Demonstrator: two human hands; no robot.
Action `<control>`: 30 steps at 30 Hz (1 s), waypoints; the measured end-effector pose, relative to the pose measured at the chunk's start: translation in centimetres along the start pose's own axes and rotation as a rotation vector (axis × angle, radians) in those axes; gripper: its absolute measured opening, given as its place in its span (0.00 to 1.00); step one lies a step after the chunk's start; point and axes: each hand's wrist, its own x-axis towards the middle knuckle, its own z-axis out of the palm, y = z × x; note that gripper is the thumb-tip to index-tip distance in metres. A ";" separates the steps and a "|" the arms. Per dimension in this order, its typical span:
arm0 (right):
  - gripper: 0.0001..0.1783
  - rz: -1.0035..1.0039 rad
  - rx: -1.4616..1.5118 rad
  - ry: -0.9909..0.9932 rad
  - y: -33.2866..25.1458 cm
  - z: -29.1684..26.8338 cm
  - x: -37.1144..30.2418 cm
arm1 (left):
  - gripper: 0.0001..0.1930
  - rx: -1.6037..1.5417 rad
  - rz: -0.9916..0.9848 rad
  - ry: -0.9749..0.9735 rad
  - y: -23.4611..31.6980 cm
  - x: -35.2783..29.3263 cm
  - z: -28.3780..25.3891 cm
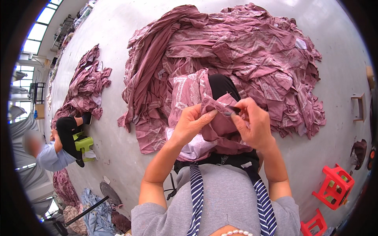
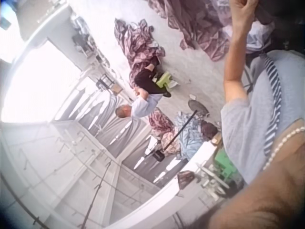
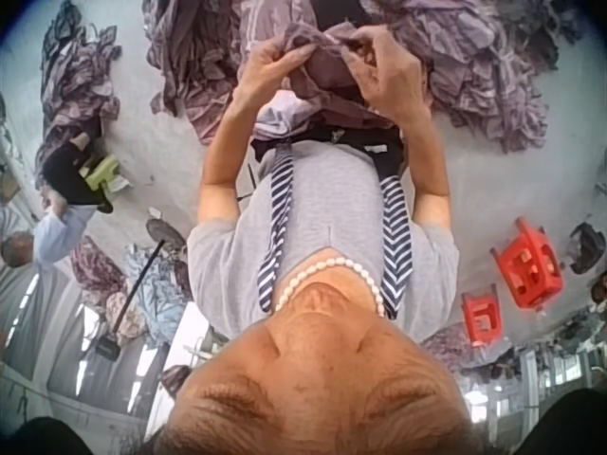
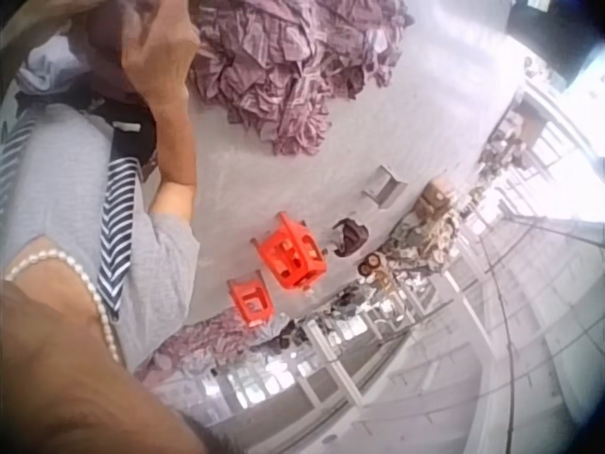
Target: The person sits on the floor and repeatedly picks up pieces of pink patterned fabric from a large pile. Using small scissors, they trim loose threads and edges from each piece before placing it back on the pile.
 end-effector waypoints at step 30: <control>0.13 -0.125 -0.025 0.054 1.0 2.2 0.2 | 0.12 0.042 -0.022 -0.212 0.8 -0.1 0.3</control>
